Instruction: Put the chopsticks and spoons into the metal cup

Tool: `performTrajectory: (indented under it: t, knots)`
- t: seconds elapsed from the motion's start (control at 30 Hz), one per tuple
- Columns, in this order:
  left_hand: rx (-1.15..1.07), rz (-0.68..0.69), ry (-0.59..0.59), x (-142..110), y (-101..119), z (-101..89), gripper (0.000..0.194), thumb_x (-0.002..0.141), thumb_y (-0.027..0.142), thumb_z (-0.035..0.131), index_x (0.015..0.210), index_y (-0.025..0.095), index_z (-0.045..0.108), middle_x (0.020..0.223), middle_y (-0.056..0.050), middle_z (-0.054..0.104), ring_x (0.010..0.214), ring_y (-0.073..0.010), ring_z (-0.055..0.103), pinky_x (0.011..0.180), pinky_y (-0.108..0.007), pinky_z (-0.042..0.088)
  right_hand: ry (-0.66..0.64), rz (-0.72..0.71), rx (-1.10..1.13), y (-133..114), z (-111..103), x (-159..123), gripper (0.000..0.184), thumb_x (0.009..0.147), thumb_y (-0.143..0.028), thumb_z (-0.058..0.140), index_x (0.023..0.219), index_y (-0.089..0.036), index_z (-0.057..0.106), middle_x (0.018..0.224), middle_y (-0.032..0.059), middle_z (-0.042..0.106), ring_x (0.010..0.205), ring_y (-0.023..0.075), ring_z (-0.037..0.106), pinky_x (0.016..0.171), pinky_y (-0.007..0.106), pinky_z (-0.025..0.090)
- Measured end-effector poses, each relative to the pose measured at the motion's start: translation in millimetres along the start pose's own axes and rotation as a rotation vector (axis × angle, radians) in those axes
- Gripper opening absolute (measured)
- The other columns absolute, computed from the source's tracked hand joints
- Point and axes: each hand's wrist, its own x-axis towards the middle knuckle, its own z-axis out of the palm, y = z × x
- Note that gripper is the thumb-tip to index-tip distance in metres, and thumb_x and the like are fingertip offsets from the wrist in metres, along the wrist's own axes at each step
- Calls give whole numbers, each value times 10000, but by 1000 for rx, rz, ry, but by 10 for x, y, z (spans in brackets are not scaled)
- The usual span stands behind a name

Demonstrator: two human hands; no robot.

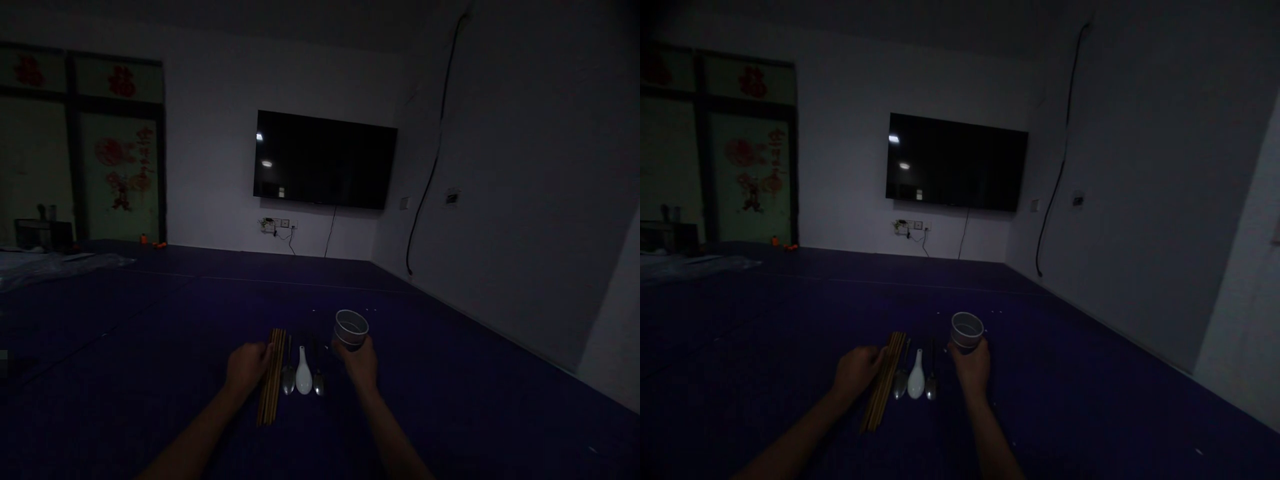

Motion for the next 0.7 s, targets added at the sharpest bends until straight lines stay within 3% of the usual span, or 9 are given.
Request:
performTrajectory:
  t: [0.7]
  knots:
    - [-37, 1, -19, 40, -51, 81, 470, 941, 436, 321, 779, 184, 683, 780, -73, 708, 774, -184, 668, 654, -245, 412, -75, 14, -43, 96, 20, 5, 650, 583, -502, 699, 1107, -157, 528, 1068, 182, 670, 1024, 320, 634, 758, 349, 492]
